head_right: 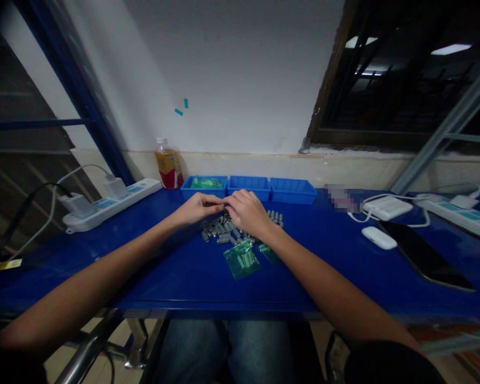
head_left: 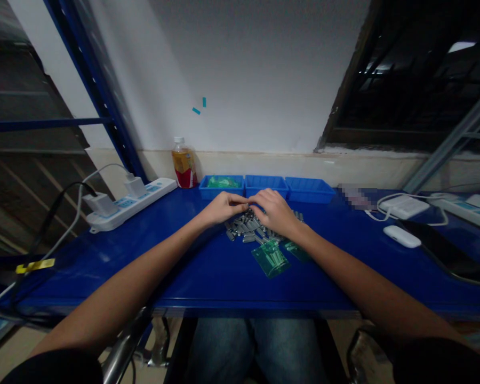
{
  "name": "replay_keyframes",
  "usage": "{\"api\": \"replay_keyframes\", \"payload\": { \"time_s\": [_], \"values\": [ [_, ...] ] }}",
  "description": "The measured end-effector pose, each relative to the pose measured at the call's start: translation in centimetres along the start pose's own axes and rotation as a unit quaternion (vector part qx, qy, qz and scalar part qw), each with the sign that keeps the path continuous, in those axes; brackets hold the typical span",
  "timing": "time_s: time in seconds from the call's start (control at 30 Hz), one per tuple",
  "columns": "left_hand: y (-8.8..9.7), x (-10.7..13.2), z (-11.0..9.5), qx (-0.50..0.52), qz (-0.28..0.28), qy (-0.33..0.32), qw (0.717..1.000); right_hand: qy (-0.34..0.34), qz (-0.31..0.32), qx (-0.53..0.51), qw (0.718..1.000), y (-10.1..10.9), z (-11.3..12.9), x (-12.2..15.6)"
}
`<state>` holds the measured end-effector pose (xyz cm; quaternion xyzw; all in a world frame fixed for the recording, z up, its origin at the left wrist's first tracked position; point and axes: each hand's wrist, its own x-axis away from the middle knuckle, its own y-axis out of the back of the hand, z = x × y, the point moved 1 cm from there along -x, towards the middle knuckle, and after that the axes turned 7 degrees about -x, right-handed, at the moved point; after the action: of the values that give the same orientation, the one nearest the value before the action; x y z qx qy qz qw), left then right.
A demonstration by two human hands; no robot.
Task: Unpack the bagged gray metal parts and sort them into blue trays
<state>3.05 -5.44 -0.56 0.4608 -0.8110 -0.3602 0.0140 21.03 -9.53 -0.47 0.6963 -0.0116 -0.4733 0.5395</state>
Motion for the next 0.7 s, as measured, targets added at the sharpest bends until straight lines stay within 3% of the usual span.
{"api": "replay_keyframes", "payload": {
  "time_s": [0.17,0.43,0.6,0.7],
  "values": [
    [-0.3,0.2,-0.2,0.042,0.040,0.001,0.998,0.014,0.030,0.006,0.999,0.0,-0.2,0.0],
    [-0.7,0.1,-0.4,0.087,-0.031,-0.007,0.996,-0.036,-0.017,0.002,0.999,0.3,-0.1,0.0],
    [-0.6,-0.2,0.1,0.009,-0.063,-0.012,0.998,-0.052,-0.031,-0.011,0.998,0.2,-0.5,-0.3],
    [0.1,-0.3,1.1,-0.119,-0.049,-0.028,0.991,-0.108,-0.081,0.014,0.991,0.5,-3.1,0.0]
  ]
}}
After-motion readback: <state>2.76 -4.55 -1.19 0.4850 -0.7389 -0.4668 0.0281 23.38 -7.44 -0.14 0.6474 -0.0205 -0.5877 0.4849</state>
